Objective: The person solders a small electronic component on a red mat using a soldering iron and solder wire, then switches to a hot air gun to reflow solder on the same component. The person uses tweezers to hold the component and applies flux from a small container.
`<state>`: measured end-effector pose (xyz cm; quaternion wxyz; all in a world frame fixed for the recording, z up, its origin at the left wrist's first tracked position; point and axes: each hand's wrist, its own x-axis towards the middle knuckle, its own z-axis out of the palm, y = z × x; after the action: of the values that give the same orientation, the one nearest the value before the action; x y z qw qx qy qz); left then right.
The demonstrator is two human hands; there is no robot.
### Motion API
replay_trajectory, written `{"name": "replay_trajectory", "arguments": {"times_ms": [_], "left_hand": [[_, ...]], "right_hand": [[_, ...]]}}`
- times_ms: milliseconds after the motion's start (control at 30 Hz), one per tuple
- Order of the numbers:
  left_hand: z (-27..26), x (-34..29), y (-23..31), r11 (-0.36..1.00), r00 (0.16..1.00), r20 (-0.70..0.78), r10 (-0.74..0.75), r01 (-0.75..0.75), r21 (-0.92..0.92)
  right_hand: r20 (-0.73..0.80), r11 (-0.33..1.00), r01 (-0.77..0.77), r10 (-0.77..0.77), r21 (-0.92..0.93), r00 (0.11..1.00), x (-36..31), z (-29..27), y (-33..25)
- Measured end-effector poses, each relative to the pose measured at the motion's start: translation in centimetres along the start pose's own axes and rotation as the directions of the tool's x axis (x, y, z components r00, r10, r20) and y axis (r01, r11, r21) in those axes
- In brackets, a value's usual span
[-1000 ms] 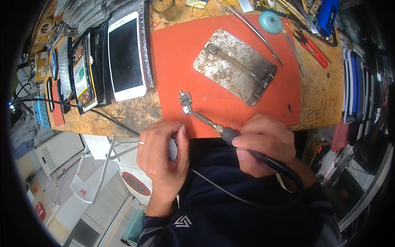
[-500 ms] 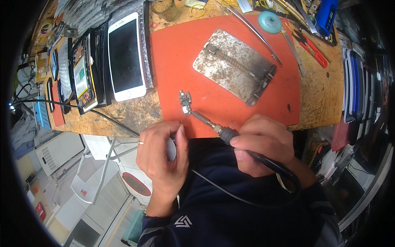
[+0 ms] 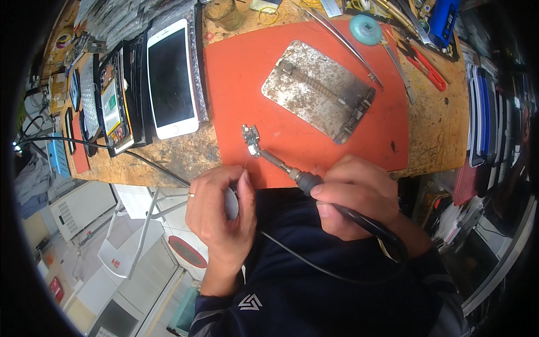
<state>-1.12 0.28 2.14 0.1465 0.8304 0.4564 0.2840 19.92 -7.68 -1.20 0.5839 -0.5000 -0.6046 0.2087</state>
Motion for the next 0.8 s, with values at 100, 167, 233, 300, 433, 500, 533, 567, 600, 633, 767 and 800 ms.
{"name": "replay_trajectory", "arguments": {"times_ms": [100,167,233,300,433,500,533,567,600,633,767,800], "left_hand": [[0.08,-0.03,-0.03,1.0,1.0,0.004,-0.001,0.001,0.007],[0.14,-0.01,-0.02,1.0,1.0,0.011,0.003,-0.003,0.018],[0.15,0.03,0.01,1.0,1.0,0.022,-0.001,0.0,0.03],[0.12,0.05,0.07,1.0,1.0,0.02,0.004,-0.005,0.027],[0.16,0.1,0.1,1.0,1.0,0.022,-0.006,0.005,0.019],[0.24,0.09,0.11,1.0,1.0,0.012,0.01,-0.011,0.026],[0.27,0.09,0.11,1.0,1.0,0.014,0.004,-0.004,0.024],[0.3,0.1,0.1,0.999,1.0,0.009,0.014,-0.014,0.029],[0.32,0.11,0.1,0.999,1.0,0.008,0.015,-0.015,0.031],[0.33,0.12,0.09,1.0,1.0,0.009,0.01,-0.011,0.027],[0.29,0.03,0.15,0.999,1.0,0.007,0.018,-0.018,0.033],[0.26,0.02,0.16,0.999,1.0,0.009,0.018,-0.018,0.033]], "right_hand": [[0.009,1.0,0.004,-0.004,-0.006,1.0,-0.01,0.11,0.08],[-0.006,1.0,0.005,-0.005,-0.006,1.0,-0.01,0.29,0.14],[-0.012,1.0,0.005,-0.005,-0.009,1.0,0.01,0.36,0.14],[0.001,1.0,0.006,-0.006,-0.009,1.0,0.04,0.24,0.09],[0.069,0.999,0.035,-0.034,-0.017,0.997,0.1,-0.27,0.08],[0.067,0.999,0.035,-0.034,-0.013,0.997,0.08,-0.25,0.08],[0.067,0.999,0.034,-0.033,-0.01,0.997,0.07,-0.26,0.07],[0.067,0.999,0.032,-0.032,-0.007,0.997,0.06,-0.25,0.07],[0.063,1.0,0.028,-0.029,0.005,0.998,0.05,-0.26,0.06],[0.067,1.0,0.03,-0.03,-0.001,0.997,0.04,-0.27,0.06],[0.064,0.999,0.031,-0.031,0.01,0.997,-0.03,-0.32,0.05],[0.062,1.0,0.025,-0.026,0.015,0.998,-0.04,-0.29,0.06]]}}
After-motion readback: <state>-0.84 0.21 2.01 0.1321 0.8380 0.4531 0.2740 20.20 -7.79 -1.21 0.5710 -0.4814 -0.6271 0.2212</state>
